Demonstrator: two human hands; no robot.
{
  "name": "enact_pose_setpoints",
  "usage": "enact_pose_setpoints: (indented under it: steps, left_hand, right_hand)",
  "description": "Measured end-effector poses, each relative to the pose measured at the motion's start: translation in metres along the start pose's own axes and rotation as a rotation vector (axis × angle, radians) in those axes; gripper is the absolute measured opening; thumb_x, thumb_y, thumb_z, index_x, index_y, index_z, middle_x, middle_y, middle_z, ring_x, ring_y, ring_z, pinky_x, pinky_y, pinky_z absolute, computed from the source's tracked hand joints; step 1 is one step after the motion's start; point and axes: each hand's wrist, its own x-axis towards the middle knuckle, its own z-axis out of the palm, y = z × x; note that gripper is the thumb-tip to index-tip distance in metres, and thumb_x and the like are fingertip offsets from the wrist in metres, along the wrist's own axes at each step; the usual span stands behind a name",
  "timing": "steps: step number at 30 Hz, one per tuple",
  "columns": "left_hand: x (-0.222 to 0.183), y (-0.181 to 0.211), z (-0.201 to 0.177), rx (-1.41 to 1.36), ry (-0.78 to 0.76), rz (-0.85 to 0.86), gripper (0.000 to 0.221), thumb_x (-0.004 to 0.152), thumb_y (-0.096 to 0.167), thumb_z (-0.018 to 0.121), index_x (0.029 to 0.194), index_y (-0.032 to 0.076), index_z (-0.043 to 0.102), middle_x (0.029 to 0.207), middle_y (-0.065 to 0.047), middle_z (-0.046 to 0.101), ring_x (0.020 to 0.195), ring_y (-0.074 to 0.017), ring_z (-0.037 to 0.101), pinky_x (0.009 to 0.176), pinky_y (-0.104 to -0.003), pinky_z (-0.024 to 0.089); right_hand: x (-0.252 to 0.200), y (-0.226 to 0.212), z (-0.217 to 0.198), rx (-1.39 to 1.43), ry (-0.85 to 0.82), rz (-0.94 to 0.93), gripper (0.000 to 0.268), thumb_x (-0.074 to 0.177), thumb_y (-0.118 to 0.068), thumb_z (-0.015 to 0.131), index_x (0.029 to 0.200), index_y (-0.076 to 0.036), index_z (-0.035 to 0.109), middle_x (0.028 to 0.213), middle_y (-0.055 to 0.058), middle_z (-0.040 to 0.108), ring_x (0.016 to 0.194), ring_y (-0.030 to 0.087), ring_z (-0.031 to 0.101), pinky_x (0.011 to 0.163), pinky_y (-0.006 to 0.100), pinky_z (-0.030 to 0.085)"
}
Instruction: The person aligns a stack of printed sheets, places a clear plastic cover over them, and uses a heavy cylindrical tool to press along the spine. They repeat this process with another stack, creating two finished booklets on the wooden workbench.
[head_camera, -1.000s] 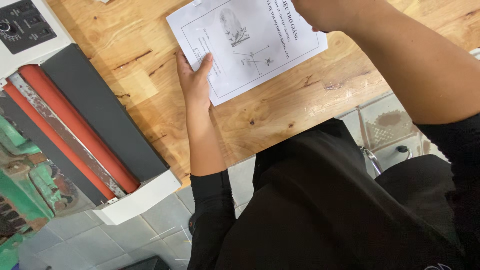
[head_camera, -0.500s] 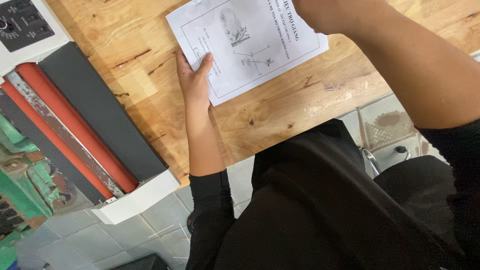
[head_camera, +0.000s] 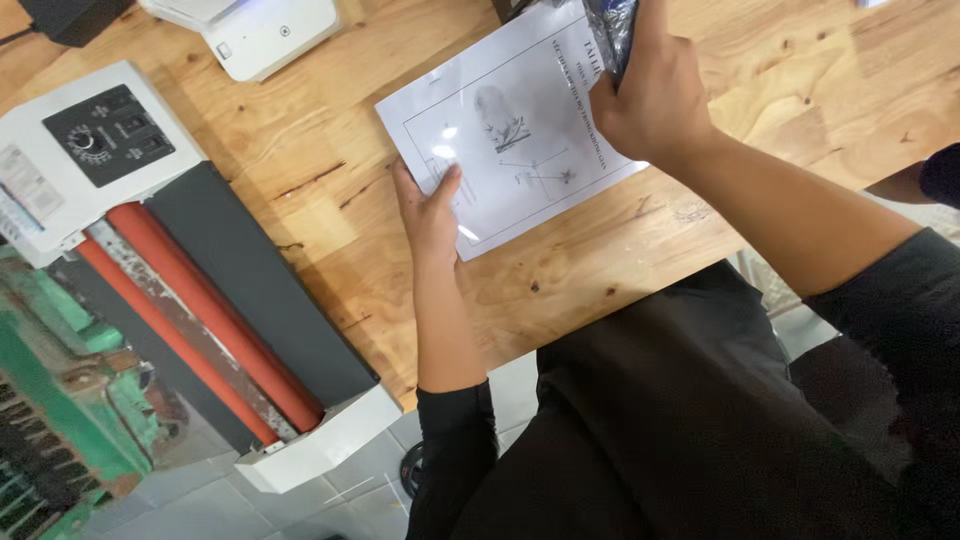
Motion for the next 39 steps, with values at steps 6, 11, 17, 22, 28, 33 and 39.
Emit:
enact_pose_setpoints:
  steps: [6, 11, 17, 22, 28, 33, 39]
  left_hand:
    - [0.004, 0.018, -0.007, 0.129, -0.008, 0.001, 0.065, 0.089, -0.007, 0.070, 0.144, 0.002, 0.035, 0.133, -0.017, 0.058, 0.120, -0.0239, 0.061, 0.104, -0.038, 0.051]
    - [-0.007, 0.026, -0.001, 0.125, -0.018, -0.090, 0.067, 0.087, -0.004, 0.068, 0.143, 0.006, 0.032, 0.136, -0.015, 0.055, 0.123, -0.0239, 0.059, 0.104, -0.039, 0.052]
    - [-0.051, 0.018, 0.019, 0.235, -0.074, 0.186, 0.069, 0.092, 0.002, 0.072, 0.147, 0.001, 0.030, 0.145, -0.015, 0.049, 0.134, -0.0245, 0.051, 0.113, -0.039, 0.042]
    - [-0.134, 0.036, 0.066, 0.628, -0.138, 0.332, 0.067, 0.093, 0.018, 0.075, 0.144, -0.003, 0.036, 0.135, -0.018, 0.055, 0.124, -0.0259, 0.057, 0.107, -0.038, 0.046]
    - [-0.221, 0.062, 0.147, 1.095, -0.717, 1.093, 0.033, 0.104, 0.001, 0.060, 0.133, 0.018, 0.058, 0.131, -0.025, 0.069, 0.093, -0.0354, 0.080, 0.078, -0.036, 0.063]
    - [-0.196, 0.065, 0.219, 1.166, -0.779, 1.437, 0.040, 0.102, 0.024, 0.076, 0.136, 0.030, 0.057, 0.136, -0.015, 0.064, 0.121, -0.0366, 0.067, 0.098, -0.044, 0.059]
    - [-0.126, 0.013, 0.281, 1.248, -0.892, 1.155, 0.049, 0.088, 0.032, 0.077, 0.134, 0.033, 0.060, 0.148, -0.006, 0.056, 0.141, -0.0319, 0.051, 0.117, -0.047, 0.049]
  right_hand:
    - [0.031, -0.012, -0.072, 0.222, -0.451, 0.377, 0.035, 0.100, -0.024, 0.058, 0.109, 0.010, 0.063, 0.082, 0.020, 0.067, 0.070, 0.030, 0.070, 0.062, 0.043, 0.059]
    - [0.013, 0.026, -0.071, 0.675, -0.270, 0.582, 0.043, 0.106, -0.037, 0.041, 0.117, 0.000, 0.059, 0.098, 0.019, 0.068, 0.074, 0.027, 0.070, 0.062, 0.037, 0.061]
    - [-0.101, 0.050, -0.009, 0.682, -0.483, 0.826, 0.044, 0.099, -0.039, 0.058, 0.108, 0.003, 0.068, 0.087, 0.019, 0.073, 0.069, 0.023, 0.069, 0.058, 0.036, 0.056]
    - [-0.139, 0.058, -0.037, 0.824, -0.531, 0.937, 0.077, 0.094, -0.065, 0.041, 0.136, -0.002, 0.054, 0.102, 0.028, 0.072, 0.075, 0.032, 0.073, 0.061, 0.039, 0.059]
    - [-0.184, 0.062, -0.110, 1.502, -0.276, 0.740, 0.105, 0.083, -0.087, 0.036, 0.158, -0.013, 0.030, 0.143, 0.023, 0.053, 0.114, 0.032, 0.067, 0.082, 0.057, 0.061]
    - [-0.154, 0.083, -0.200, 1.573, 0.072, 0.204, 0.074, 0.102, -0.048, 0.068, 0.150, 0.006, 0.049, 0.142, 0.026, 0.059, 0.127, 0.036, 0.062, 0.109, 0.050, 0.050]
    - [-0.115, 0.102, -0.259, 1.203, 0.338, 0.247, 0.029, 0.103, 0.007, 0.061, 0.133, 0.008, 0.060, 0.126, 0.021, 0.070, 0.113, 0.027, 0.073, 0.100, 0.038, 0.062]
